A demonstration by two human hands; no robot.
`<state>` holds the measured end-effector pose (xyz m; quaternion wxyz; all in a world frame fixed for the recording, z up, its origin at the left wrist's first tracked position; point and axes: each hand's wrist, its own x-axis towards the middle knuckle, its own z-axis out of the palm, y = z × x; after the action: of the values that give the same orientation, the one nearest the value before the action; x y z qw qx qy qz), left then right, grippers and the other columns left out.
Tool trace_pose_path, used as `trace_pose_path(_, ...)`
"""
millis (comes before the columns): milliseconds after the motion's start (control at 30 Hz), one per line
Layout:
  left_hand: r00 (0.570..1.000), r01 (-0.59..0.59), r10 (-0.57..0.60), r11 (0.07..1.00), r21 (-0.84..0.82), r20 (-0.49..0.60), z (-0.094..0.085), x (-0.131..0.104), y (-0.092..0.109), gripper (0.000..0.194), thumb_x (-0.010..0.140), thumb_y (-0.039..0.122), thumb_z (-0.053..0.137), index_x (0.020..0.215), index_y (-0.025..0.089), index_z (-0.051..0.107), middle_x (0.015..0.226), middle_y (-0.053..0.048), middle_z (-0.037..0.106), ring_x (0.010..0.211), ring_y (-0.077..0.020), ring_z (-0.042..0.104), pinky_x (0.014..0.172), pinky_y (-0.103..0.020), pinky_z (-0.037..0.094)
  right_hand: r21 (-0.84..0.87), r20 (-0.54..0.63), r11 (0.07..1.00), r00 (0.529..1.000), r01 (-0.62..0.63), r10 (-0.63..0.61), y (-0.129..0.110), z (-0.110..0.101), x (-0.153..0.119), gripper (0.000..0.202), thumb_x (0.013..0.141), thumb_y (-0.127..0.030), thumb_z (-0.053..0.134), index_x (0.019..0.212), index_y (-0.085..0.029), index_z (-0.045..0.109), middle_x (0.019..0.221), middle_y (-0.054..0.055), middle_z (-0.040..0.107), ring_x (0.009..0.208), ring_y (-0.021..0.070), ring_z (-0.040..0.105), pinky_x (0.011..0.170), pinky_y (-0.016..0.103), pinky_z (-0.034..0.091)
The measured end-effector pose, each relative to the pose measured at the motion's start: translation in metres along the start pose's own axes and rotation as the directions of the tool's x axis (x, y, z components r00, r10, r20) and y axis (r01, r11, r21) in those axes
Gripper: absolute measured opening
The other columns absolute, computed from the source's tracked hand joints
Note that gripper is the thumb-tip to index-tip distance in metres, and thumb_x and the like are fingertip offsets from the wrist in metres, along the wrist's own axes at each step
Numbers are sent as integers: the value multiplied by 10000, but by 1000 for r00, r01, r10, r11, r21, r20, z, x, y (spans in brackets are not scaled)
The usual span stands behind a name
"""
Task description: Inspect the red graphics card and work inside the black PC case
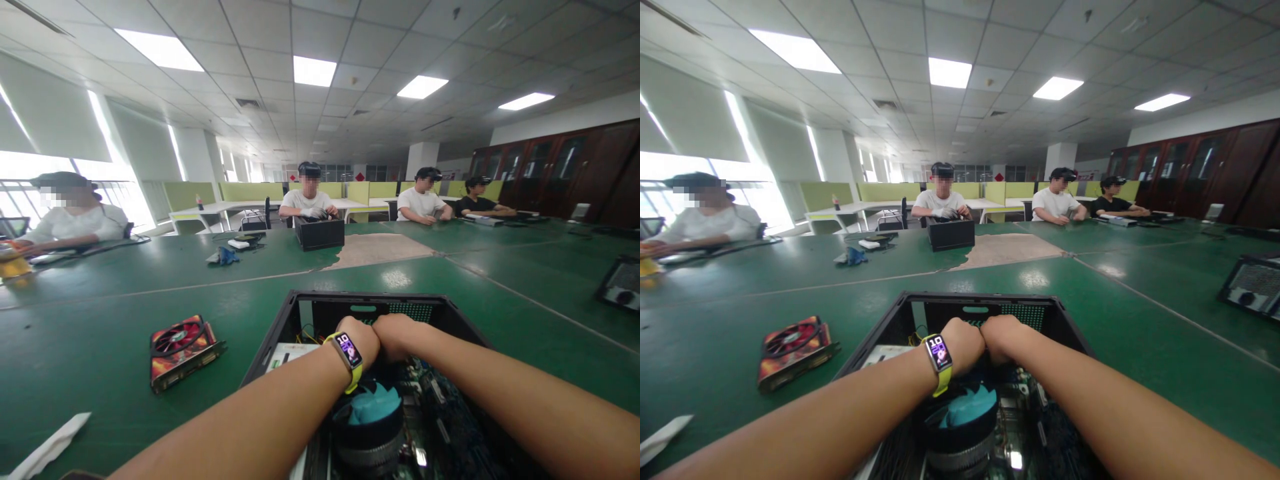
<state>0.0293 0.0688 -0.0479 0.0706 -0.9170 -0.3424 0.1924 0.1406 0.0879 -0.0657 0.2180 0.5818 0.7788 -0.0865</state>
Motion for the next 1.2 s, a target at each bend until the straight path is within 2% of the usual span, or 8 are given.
trace_pose_path(167,1000,-25,25,1000,2,0,3,0,1,192,841,170,546,940,140,707,1012,-150,722,947,-278,679,805,-403,546,-25,79,1000,997,-17,19,-2,-2,-1,361,490,-293,782,820,-152,740,855,116,731,869,290,689,744,333,542)
trace_pose_path(433,1000,-16,16,1000,12,5,8,4,-1,172,815,188,588,933,152,708,987,-151,726,924,-291,685,764,-419,559,31,149,999,988,25,-29,4,3,5,356,515,-355,770,787,-127,735,750,77,725,672,228,682,624,304,542)
trace_pose_path(600,999,-28,27,999,32,18,6,2,1,182,799,203,612,946,161,710,980,-146,730,905,-272,686,772,-390,555,14,144,999,989,30,-32,1,1,1,335,505,-335,784,773,-140,739,789,86,732,788,247,688,690,300,535)
trace_pose_path(733,999,-43,42,998,56,18,4,1,1,190,764,239,666,942,186,707,970,-116,737,893,-248,685,807,-367,543,-7,76,1000,997,24,-23,-3,-3,-2,498,444,-339,818,897,-151,737,934,116,730,896,273,678,739,300,523)
trace_pose_path(933,999,-48,47,997,57,20,4,1,1,176,805,233,617,941,173,710,977,-130,735,899,-249,689,790,-362,554,1,152,1000,988,15,-15,-3,-2,-2,376,460,-317,814,770,-120,736,764,100,730,776,261,687,679,313,535)
trace_pose_path(1100,998,-65,64,997,43,10,9,5,1,179,754,222,677,923,175,712,944,-128,738,892,-262,693,807,-386,553,-20,120,1000,993,13,-11,-8,-6,-6,408,469,-304,812,833,-135,742,828,110,732,875,295,681,764,357,531)
trace_pose_path(1200,997,-78,79,997,14,-18,15,9,1,169,703,199,722,871,174,717,910,-132,739,883,-280,691,801,-411,555,-15,138,1000,990,-4,7,-11,-9,-10,380,475,-329,812,806,-155,743,779,93,726,894,292,677,785,351,525)
